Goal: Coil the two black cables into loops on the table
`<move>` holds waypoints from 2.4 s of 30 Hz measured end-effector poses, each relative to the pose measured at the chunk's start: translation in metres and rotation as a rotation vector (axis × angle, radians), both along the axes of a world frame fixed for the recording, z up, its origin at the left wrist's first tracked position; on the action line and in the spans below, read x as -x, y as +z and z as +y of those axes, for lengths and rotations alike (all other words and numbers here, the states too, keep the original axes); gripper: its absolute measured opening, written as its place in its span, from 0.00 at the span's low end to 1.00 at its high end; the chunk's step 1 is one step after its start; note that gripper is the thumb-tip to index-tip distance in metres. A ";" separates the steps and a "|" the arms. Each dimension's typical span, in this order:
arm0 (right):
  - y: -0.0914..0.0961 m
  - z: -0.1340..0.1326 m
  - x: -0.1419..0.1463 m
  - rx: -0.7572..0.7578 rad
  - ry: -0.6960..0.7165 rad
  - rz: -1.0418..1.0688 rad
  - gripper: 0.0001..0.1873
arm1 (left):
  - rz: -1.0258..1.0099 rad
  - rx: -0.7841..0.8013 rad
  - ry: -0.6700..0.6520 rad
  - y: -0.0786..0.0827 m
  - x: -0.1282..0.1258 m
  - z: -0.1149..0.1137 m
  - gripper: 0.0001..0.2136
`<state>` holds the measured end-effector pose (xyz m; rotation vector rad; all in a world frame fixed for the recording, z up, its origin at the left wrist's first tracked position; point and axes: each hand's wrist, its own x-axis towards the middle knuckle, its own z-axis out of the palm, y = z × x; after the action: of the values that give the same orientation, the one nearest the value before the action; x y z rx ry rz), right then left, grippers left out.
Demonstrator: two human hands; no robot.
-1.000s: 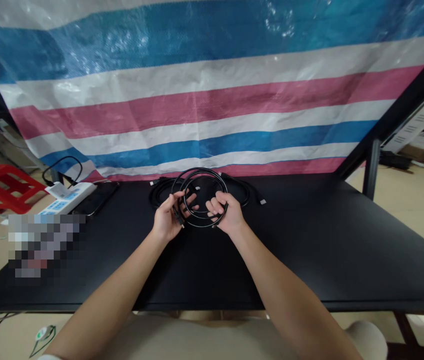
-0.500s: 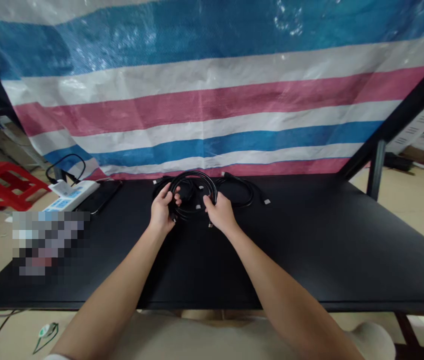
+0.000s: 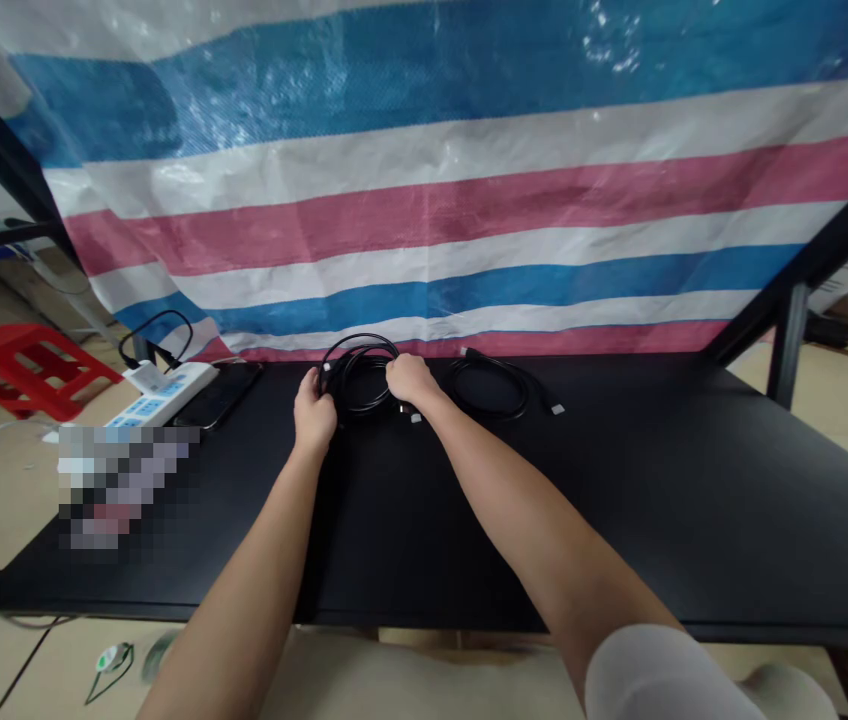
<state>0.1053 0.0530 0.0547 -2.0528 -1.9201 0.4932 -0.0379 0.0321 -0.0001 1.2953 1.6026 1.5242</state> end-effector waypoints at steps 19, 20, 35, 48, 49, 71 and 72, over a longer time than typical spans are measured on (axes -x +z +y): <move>-0.013 0.001 0.004 -0.103 0.167 -0.366 0.25 | 0.846 0.317 -0.170 0.019 -0.012 -0.026 0.23; -0.015 0.001 0.001 -0.116 0.164 -0.350 0.25 | 0.832 0.324 -0.170 0.020 -0.012 -0.026 0.22; -0.040 -0.031 -0.032 -0.277 0.433 -0.101 0.25 | 0.984 -0.143 -0.450 0.006 -0.020 -0.024 0.12; -0.037 -0.054 -0.127 -0.498 -0.273 -0.016 0.20 | 0.932 -0.236 -0.430 0.007 -0.023 -0.027 0.11; -0.039 -0.054 -0.134 -0.490 -0.327 -0.030 0.20 | 0.936 -0.236 -0.431 0.006 -0.023 -0.027 0.11; -0.034 -0.057 -0.140 -0.082 -0.542 -0.224 0.22 | 0.947 -0.228 -0.343 0.000 -0.032 -0.025 0.08; -0.033 -0.058 -0.139 -0.075 -0.534 -0.224 0.22 | 0.934 -0.229 -0.331 0.001 -0.032 -0.025 0.07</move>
<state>0.2441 -0.0050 0.0214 -2.5225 -1.3687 0.0666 -0.0055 0.0068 0.0007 2.4966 1.5898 0.9371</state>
